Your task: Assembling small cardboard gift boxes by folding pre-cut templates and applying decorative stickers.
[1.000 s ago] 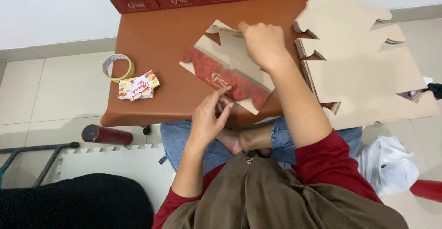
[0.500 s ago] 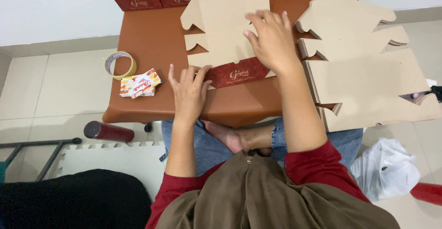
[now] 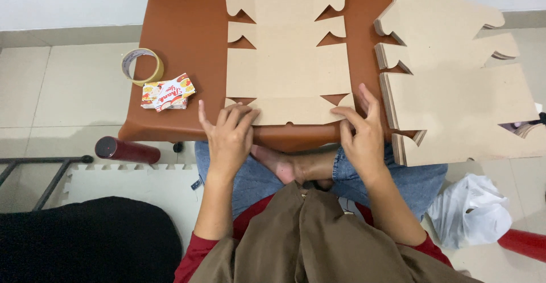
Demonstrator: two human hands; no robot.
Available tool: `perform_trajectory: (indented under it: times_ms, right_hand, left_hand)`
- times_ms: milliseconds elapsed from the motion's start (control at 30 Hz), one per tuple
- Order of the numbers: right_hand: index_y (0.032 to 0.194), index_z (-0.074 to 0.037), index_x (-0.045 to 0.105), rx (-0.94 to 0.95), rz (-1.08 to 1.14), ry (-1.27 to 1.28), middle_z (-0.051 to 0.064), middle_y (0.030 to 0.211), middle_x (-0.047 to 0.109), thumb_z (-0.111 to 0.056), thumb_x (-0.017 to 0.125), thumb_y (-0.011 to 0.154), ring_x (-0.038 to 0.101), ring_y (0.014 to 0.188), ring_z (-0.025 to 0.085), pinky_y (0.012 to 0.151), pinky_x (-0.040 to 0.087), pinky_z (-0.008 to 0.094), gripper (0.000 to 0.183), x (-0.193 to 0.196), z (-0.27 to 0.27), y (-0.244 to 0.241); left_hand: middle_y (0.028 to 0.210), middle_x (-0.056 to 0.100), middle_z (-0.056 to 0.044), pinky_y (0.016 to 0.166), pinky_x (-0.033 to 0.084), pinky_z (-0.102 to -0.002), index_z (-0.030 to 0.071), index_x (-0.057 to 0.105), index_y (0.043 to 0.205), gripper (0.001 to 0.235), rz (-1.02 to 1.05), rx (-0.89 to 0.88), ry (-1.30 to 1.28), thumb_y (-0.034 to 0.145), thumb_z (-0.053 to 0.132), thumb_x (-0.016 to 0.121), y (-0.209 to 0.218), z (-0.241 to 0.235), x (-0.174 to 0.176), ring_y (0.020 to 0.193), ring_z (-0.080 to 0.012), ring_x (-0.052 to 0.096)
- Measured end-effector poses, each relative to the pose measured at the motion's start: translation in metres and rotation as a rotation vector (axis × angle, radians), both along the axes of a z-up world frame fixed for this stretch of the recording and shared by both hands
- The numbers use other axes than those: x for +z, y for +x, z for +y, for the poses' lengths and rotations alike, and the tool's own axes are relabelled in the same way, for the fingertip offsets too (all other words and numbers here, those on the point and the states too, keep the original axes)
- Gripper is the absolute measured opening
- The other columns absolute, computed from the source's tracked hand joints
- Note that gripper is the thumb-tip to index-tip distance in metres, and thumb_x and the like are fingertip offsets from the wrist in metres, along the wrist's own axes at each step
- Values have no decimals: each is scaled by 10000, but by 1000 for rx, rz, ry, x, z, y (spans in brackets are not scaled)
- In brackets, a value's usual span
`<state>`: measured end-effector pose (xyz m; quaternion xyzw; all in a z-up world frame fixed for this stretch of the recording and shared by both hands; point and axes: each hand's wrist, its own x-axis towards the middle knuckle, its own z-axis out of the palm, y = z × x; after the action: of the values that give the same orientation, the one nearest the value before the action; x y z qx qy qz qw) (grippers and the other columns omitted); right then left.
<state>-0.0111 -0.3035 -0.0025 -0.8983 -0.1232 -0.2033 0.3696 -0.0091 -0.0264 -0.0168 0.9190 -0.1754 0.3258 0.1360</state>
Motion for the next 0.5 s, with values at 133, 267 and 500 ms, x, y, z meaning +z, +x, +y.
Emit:
perform_trajectory:
  times_ms: [133,267,500]
  right_hand:
    - [1192,-134,729,-13,32,90,289,1555,312,54,596,930,462,1361,491,1132,380,590,349,-8,12,-11]
    - [1391,-13,494,88,-223,73,290,1553,366,52,494,983,437,1403,455,1138,384,530,414,-31,19,-12]
    - [1294,-46,642,173,-280,-226,122,1253,681,63,515,906,655,1211,288,1081,488,423,423,-34,22,-4]
  left_hand:
    - [1126,732,-55,1131,52,-764,166,763,1125,375,78,-86,52,784,27,690,-5,-22,9,1186,-229,637]
    - [1234,711,-96,1184,100,-676,123,720,1208,420,127,-241,-24,798,135,626,0,-43,-3,1223,-233,628]
    - [1232,703,-147,1168,334,-512,48,702,1172,347,190,-320,-144,849,147,623,3,-43,-5,1207,-275,647]
